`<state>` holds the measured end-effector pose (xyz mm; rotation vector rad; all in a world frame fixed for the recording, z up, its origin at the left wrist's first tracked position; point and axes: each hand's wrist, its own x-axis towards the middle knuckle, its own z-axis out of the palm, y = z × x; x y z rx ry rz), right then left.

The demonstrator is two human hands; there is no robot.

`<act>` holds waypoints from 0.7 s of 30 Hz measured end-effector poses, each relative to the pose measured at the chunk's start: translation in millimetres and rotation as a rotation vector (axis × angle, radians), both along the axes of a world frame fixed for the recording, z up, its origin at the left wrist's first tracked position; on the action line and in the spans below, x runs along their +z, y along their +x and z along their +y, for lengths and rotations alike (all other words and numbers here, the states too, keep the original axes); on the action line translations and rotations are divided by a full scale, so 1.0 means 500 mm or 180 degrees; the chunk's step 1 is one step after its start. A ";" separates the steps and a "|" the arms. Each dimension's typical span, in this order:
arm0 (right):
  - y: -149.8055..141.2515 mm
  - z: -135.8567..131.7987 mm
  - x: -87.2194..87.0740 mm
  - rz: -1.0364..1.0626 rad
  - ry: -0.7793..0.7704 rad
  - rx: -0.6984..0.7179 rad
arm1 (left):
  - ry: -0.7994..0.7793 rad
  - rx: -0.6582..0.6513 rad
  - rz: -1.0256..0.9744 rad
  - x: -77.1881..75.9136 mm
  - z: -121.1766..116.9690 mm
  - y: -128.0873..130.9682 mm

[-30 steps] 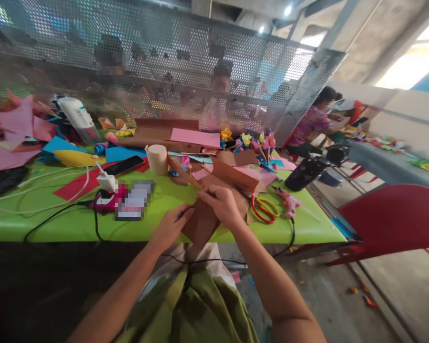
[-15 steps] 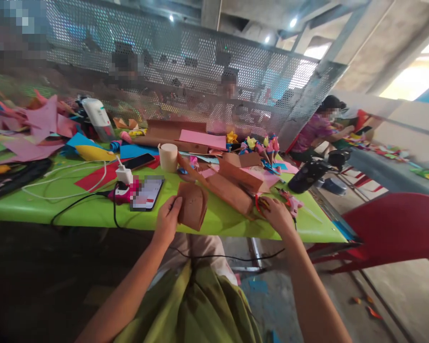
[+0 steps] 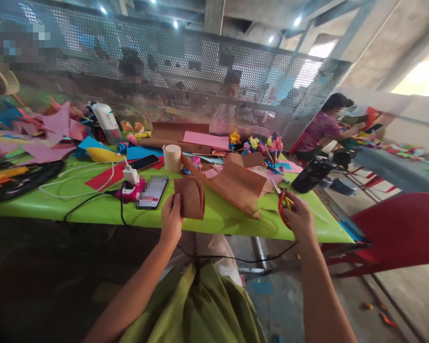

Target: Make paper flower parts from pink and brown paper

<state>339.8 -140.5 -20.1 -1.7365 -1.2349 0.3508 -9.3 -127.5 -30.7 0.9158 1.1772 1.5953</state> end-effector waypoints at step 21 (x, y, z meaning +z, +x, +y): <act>-0.346 -0.014 0.054 0.2250 0.0719 0.1485 | 0.0540 -0.0087 0.1087 0.036 -0.037 0.077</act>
